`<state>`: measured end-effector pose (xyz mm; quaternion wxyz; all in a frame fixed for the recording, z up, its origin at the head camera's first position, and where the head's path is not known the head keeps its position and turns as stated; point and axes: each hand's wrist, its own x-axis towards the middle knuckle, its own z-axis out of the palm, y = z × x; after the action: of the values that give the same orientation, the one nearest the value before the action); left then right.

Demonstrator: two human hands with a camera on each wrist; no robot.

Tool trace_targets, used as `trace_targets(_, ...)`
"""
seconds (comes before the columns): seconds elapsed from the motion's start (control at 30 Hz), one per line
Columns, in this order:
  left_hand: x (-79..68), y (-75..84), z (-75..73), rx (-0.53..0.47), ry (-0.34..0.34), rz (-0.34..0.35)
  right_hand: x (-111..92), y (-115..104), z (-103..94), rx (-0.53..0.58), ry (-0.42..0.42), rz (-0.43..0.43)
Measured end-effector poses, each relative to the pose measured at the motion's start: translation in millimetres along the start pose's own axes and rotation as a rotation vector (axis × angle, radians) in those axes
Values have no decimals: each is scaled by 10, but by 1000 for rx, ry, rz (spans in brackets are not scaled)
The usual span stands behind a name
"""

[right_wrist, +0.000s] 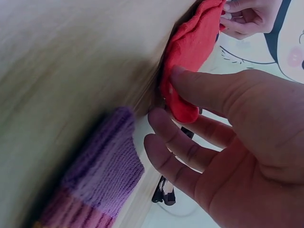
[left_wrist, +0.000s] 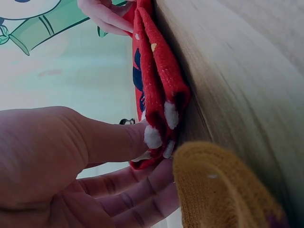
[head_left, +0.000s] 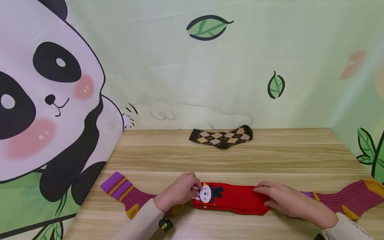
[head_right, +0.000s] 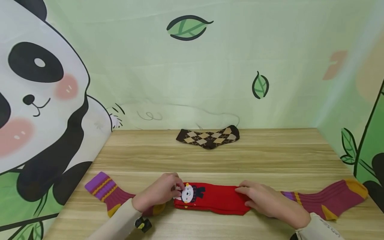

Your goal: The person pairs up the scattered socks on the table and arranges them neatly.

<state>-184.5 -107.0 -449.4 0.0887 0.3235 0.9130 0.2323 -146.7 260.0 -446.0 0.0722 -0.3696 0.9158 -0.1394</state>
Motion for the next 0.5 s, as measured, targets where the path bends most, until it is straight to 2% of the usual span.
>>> trace_targets(0.5,-9,13,-2,27,-6,11,2,-2,-17,-4,-14,-1)
